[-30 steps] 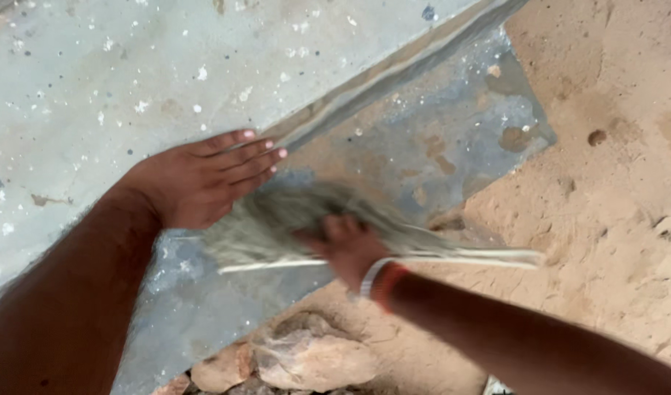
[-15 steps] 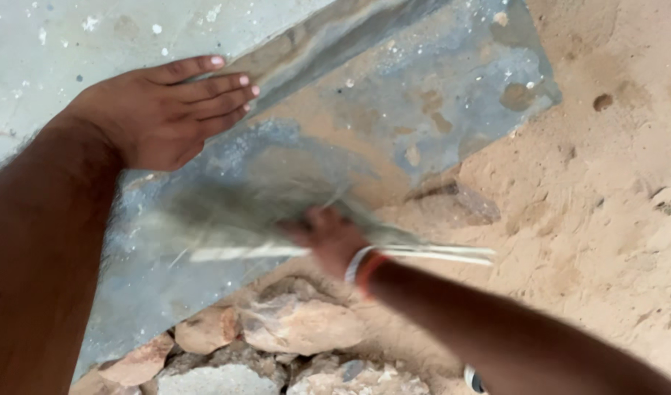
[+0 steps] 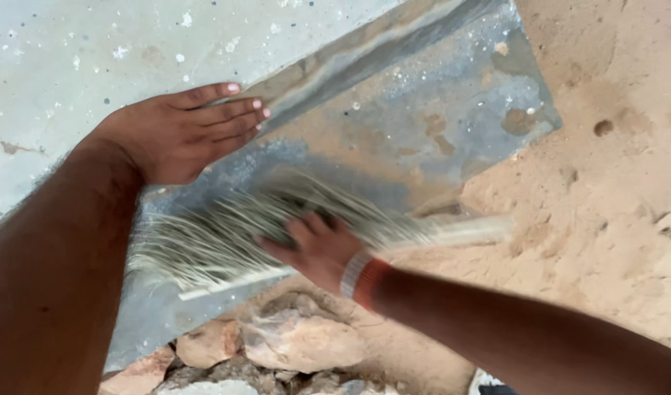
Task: The person sweeps a set of outdoor concrete stairs using a traditional straw broom. They systematically clean each step from top to bottom, sweeping dust and debris off the edges. The person also sweeps the sandy ground and the area around a pile of rocks at the base of the stairs.
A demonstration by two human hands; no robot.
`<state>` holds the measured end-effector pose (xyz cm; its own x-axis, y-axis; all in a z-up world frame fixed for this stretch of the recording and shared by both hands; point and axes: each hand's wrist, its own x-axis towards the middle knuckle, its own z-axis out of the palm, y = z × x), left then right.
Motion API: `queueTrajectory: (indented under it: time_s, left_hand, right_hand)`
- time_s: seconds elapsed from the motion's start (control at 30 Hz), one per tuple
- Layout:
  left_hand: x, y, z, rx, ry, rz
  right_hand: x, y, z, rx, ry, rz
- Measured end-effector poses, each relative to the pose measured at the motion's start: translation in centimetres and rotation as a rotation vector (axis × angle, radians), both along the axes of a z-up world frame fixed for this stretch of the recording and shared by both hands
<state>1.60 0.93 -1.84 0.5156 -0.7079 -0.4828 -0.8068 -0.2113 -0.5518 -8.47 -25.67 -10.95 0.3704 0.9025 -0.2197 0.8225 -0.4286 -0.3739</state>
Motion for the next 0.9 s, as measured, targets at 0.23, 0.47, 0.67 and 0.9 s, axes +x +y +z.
queueTrajectory:
  time_s: [0.23,0.47,0.67,0.9]
  left_hand:
    - [0.2,-0.5,0.1,-0.046,0.091,0.049]
    - [0.7,-2.0,2.1,0.251,0.142,0.07]
    - [0.6,-2.0,2.0,0.123,0.143,0.037]
    - [0.2,-1.1,0.6,0.005,0.045,-0.023]
  right_hand:
    - [9.3,0.8,-3.9,-0.032,0.012,-0.403]
    - [5.3,-15.0,3.0,-0.105,-0.017,-0.743]
    - [2.0,-5.2,0.9,0.043,-0.125,-0.276]
    - [13.1,-7.7,-3.1,-0.111,-0.098,-0.401]
